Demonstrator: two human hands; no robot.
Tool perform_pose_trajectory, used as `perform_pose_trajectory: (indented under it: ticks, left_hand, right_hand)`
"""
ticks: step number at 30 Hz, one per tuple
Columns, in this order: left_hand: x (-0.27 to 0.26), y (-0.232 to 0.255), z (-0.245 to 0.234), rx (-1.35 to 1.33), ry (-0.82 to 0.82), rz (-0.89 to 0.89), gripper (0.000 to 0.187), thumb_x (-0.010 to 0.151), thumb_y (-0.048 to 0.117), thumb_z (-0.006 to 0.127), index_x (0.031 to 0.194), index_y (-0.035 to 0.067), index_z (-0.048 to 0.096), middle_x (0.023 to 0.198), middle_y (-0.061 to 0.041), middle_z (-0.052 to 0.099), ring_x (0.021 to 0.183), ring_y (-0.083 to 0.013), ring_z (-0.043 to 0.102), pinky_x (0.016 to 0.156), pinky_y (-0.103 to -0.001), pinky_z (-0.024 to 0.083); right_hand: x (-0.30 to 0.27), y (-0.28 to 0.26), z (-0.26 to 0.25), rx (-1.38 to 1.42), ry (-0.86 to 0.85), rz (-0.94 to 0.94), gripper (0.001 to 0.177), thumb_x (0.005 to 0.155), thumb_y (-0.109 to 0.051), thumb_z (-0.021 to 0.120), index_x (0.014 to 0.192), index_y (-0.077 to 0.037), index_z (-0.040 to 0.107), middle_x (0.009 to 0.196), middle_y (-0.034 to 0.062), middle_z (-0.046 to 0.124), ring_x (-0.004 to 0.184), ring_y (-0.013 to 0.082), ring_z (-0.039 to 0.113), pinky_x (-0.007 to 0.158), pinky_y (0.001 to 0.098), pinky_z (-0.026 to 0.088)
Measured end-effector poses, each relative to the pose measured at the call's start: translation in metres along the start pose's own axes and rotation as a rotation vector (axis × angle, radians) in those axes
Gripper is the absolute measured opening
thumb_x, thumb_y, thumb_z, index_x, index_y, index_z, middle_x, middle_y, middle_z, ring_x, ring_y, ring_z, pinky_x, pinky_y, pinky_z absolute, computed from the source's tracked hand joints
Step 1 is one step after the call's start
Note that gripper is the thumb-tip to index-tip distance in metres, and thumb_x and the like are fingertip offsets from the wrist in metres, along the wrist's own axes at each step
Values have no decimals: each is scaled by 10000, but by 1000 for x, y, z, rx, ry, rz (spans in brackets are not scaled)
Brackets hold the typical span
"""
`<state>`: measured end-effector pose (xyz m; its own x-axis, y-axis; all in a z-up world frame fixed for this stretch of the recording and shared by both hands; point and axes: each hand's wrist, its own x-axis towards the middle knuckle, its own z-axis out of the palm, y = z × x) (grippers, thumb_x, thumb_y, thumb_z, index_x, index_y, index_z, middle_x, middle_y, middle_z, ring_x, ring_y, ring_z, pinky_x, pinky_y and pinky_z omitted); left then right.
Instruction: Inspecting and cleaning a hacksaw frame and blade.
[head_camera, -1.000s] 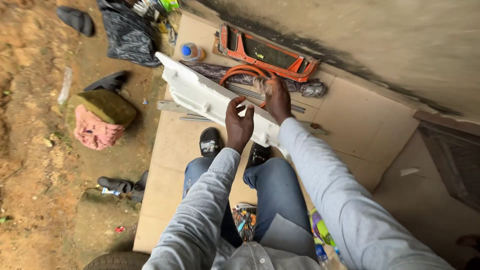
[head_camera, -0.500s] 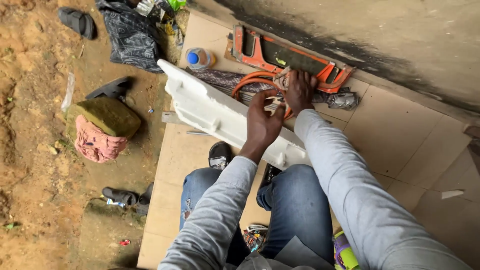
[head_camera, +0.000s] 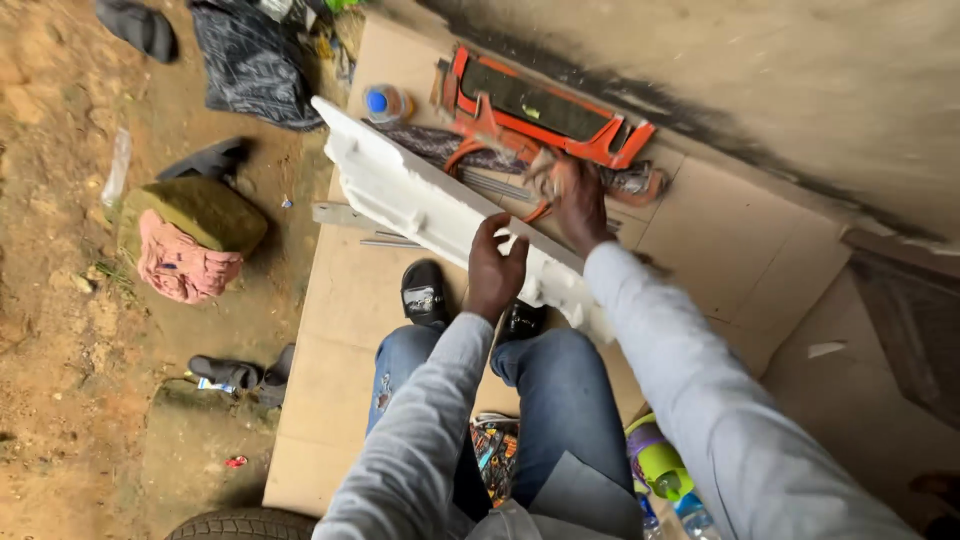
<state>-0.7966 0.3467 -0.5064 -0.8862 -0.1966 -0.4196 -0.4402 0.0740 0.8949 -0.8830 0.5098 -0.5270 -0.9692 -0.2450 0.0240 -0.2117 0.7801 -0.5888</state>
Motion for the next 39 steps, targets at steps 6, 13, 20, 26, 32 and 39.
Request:
perform_pose_trajectory:
  ticks: [6, 13, 20, 26, 32, 39]
  left_hand:
    - [-53, 61, -25, -216, 33, -146, 677, 960, 260, 710, 1474, -21, 369, 1319, -170, 591, 1060, -249, 650, 853, -351, 561]
    - [-99, 176, -77, -345, 151, -311, 476, 1023, 282, 666, 1255, -86, 474, 1048, -191, 695, 900, -258, 679, 728, -361, 575]
    - [-193, 218, -117, -698, 46, -451, 243, 1025, 216, 622, 1089, -18, 637, 1009, -159, 737, 925, -302, 737, 746, -379, 629]
    - [-262, 294, -142, -817, 75, -424, 175, 1010, 205, 641, 1094, 66, 576, 1069, -130, 726, 964, -280, 756, 812, -407, 630]
    - [-297, 332, -155, -878, 234, -299, 160, 1008, 190, 638, 1091, 71, 571, 1060, -144, 733, 937, -295, 752, 797, -424, 634]
    - [-329, 302, -135, -997, 315, -121, 183, 1046, 182, 666, 1086, 10, 620, 1071, -150, 736, 913, -256, 751, 777, -384, 640]
  right_hand:
    - [-58, -48, -26, 32, -19, 104, 503, 754, 162, 592, 1202, -68, 583, 1169, 184, 626, 1115, 447, 566, 971, 535, 460]
    - [-115, -184, -135, -4, 95, -145, 535, 714, 130, 644, 1228, 2, 566, 1263, 199, 599, 1198, 439, 548, 1082, 579, 418]
    - [-149, -267, -246, 145, 103, -222, 466, 661, 119, 680, 1088, -36, 575, 1276, 152, 640, 1169, 412, 594, 1003, 507, 484]
    - [-157, -342, -339, 267, 64, -308, 486, 641, 99, 682, 1102, -28, 594, 1295, 158, 654, 1191, 395, 612, 987, 463, 515]
    - [-184, -350, -340, 361, 313, -54, 484, 796, 81, 646, 1255, -47, 561, 1256, 167, 624, 1176, 349, 610, 1044, 431, 488]
    - [-180, -408, -338, 205, 150, -251, 676, 856, 12, 645, 1498, 6, 433, 1401, 255, 462, 1295, 456, 447, 1123, 538, 360]
